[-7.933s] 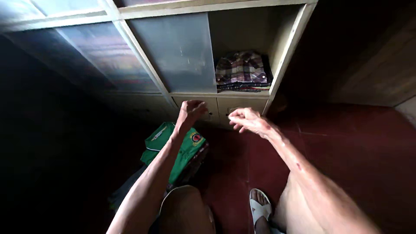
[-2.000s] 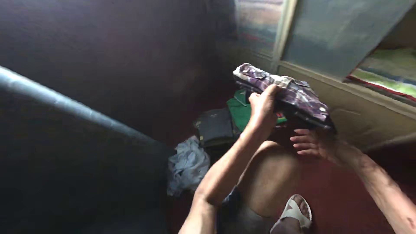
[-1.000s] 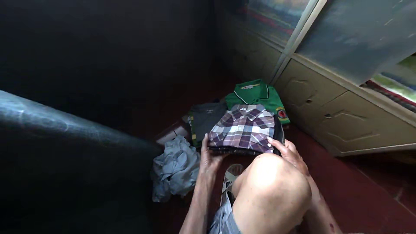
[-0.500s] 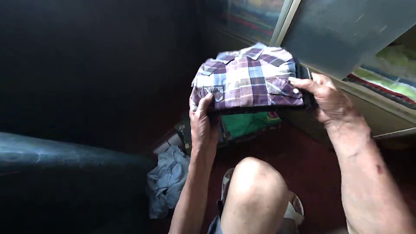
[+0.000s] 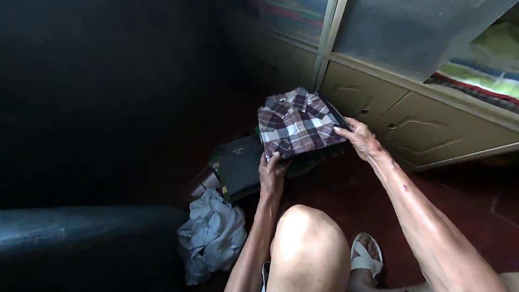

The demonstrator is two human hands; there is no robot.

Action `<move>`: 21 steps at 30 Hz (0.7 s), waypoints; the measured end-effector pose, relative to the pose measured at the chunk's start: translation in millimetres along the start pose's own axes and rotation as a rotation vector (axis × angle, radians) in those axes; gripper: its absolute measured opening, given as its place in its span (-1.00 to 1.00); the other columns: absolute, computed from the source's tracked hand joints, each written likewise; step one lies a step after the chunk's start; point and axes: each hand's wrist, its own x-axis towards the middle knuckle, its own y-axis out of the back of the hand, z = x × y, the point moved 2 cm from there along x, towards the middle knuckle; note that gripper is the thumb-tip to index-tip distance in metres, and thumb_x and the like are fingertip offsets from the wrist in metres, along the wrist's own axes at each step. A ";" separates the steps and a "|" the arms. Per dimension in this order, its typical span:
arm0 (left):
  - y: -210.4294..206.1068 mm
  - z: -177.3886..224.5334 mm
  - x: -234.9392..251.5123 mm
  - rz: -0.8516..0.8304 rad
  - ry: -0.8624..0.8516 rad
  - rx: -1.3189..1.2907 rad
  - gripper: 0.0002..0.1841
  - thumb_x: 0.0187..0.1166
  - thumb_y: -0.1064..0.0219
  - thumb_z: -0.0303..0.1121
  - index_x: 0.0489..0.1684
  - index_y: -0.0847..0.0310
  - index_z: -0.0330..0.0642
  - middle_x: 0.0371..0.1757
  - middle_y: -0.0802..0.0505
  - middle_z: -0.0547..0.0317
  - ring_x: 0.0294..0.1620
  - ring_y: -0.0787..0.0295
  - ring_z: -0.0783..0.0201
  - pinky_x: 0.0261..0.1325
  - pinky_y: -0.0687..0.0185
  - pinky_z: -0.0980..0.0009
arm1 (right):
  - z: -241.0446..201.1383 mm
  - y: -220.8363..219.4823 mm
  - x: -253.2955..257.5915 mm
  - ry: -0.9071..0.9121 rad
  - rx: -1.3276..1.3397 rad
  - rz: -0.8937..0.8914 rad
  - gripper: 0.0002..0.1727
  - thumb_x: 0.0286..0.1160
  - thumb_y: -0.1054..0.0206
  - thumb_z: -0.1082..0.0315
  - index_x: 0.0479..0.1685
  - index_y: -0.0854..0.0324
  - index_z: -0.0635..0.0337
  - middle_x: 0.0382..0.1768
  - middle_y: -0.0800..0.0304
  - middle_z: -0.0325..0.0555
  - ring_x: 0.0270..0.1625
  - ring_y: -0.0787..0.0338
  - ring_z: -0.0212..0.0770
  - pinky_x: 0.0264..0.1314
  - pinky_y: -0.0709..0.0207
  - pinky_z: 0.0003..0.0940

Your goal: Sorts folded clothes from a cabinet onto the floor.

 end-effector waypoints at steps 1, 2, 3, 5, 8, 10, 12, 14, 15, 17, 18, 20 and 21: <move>4.4 -5.9 -0.1 0.021 0.022 0.023 -0.43 0.66 -0.25 -0.50 0.66 -0.19 -0.32 0.29 -0.70 -0.39 0.24 -0.76 -0.26 0.27 -0.72 -0.24 | 5.9 -0.2 2.6 -0.009 -0.025 0.003 -0.37 0.51 -0.50 0.26 0.60 -0.46 0.08 0.35 -0.72 0.06 0.32 -0.74 -0.07 0.36 -0.63 0.00; 8.0 -12.4 0.3 0.047 0.056 0.061 -0.43 0.64 -0.26 -0.51 0.64 -0.20 -0.33 0.26 -0.71 -0.38 0.19 -0.78 -0.25 0.22 -0.75 -0.22 | 14.3 0.0 7.1 -0.023 -0.055 0.012 -0.36 0.50 -0.50 0.29 0.60 -0.45 0.12 0.34 -0.71 0.12 0.31 -0.75 -0.03 0.35 -0.63 0.02; 10.6 -16.9 0.6 0.059 0.085 0.091 -0.44 0.62 -0.27 -0.51 0.62 -0.22 -0.33 0.23 -0.72 -0.38 0.17 -0.79 -0.26 0.19 -0.77 -0.21 | 20.7 -0.3 11.8 -0.034 -0.084 0.029 -0.38 0.50 -0.50 0.33 0.58 -0.46 0.16 0.33 -0.71 0.17 0.30 -0.75 0.01 0.35 -0.63 0.05; 11.5 -13.2 -4.2 0.036 0.098 0.124 -0.43 0.59 -0.29 -0.54 0.61 -0.23 -0.36 0.22 -0.73 -0.41 0.15 -0.80 -0.29 0.18 -0.78 -0.23 | 24.4 -2.9 14.2 -0.035 -0.111 0.056 -0.38 0.51 -0.48 0.35 0.60 -0.44 0.17 0.36 -0.68 0.21 0.34 -0.72 0.06 0.40 -0.58 0.10; 7.7 8.7 -15.7 0.037 0.021 0.478 -0.42 0.55 -0.37 -0.50 0.58 -0.31 -0.41 0.23 -0.76 -0.33 0.10 -0.84 -0.13 0.10 -0.86 -0.04 | 31.5 -6.2 4.7 -0.034 -0.102 0.090 -0.35 0.56 -0.44 0.29 0.67 -0.39 0.10 0.46 -0.61 0.18 0.44 -0.67 0.05 0.46 -0.55 0.11; -4.9 30.9 -15.6 0.096 -0.230 0.966 -0.32 0.52 -0.47 -0.23 0.62 -0.35 -0.31 0.39 -0.72 -0.17 0.30 -0.75 0.11 0.31 -0.73 0.15 | 34.1 -9.7 3.5 -0.037 -0.141 0.114 -0.35 0.60 -0.42 0.25 0.69 -0.37 0.11 0.48 -0.60 0.21 0.47 -0.64 0.10 0.50 -0.52 0.14; -27.6 46.7 -4.6 0.082 -0.568 1.230 -0.21 0.55 -0.39 -0.03 0.76 -0.24 -0.21 0.60 -0.57 -0.18 0.58 -0.54 0.02 0.58 -0.49 0.03 | 29.4 -13.6 -0.3 -0.035 -0.204 0.126 -0.31 0.64 -0.38 0.20 0.76 -0.28 0.12 0.53 -0.55 0.25 0.54 -0.59 0.16 0.56 -0.44 0.19; -57.1 48.8 19.7 -0.041 -0.799 1.373 -0.22 0.61 -0.32 0.07 0.80 -0.24 -0.09 0.70 -0.51 -0.03 0.70 -0.41 0.05 0.71 -0.34 -0.02 | 19.8 -13.1 -4.9 -0.038 -0.240 0.118 -0.25 0.65 -0.37 0.15 0.80 -0.20 0.13 0.56 -0.52 0.24 0.53 -0.61 0.16 0.54 -0.48 0.19; -72.8 43.3 35.4 -0.128 -0.861 1.456 -0.22 0.65 -0.26 0.14 0.83 -0.21 -0.02 0.77 -0.43 0.06 0.80 -0.27 0.07 0.80 -0.16 -0.08 | 13.5 -7.4 -7.4 -0.043 -0.261 0.108 -0.24 0.64 -0.38 0.15 0.79 -0.19 0.15 0.56 -0.53 0.23 0.49 -0.64 0.14 0.51 -0.53 0.15; -100.6 23.2 66.5 -0.231 -0.891 1.658 -0.20 0.67 -0.08 0.30 0.89 -0.11 0.18 0.88 -0.23 0.21 0.91 0.02 0.04 0.84 0.22 -0.31 | -2.4 17.0 -11.9 -0.070 -0.355 0.047 -0.28 0.60 -0.41 0.17 0.71 -0.30 0.20 0.51 -0.56 0.25 0.42 -0.70 0.14 0.48 -0.56 0.13; -107.2 11.1 80.7 -0.246 -0.866 1.748 -0.18 0.65 0.01 0.39 0.91 -0.05 0.30 0.91 -0.15 0.24 0.93 0.13 0.00 0.80 0.32 -0.42 | -11.8 32.3 -14.8 -0.091 -0.424 -0.015 -0.34 0.60 -0.42 0.16 0.64 -0.40 0.22 0.46 -0.61 0.24 0.41 -0.70 0.12 0.50 -0.53 0.13; -104.9 -15.6 104.4 -0.232 -0.828 1.874 -0.17 0.59 0.13 0.49 0.89 -0.07 0.41 0.91 -0.15 0.20 0.93 0.18 -0.15 0.68 0.37 -0.62 | -29.0 67.8 -24.5 -0.119 -0.562 -0.162 -0.45 0.63 -0.39 0.10 0.51 -0.56 0.20 0.36 -0.70 0.19 0.38 -0.71 0.08 0.49 -0.50 0.11; -98.8 -25.9 111.4 -0.218 -0.840 1.894 -0.18 0.58 0.14 0.50 0.87 -0.11 0.42 0.91 -0.16 0.16 0.92 0.17 -0.20 0.65 0.38 -0.65 | -36.5 86.7 -32.0 -0.133 -0.611 -0.213 -0.49 0.65 -0.38 0.09 0.47 -0.61 0.18 0.33 -0.73 0.17 0.36 -0.73 0.07 0.48 -0.51 0.12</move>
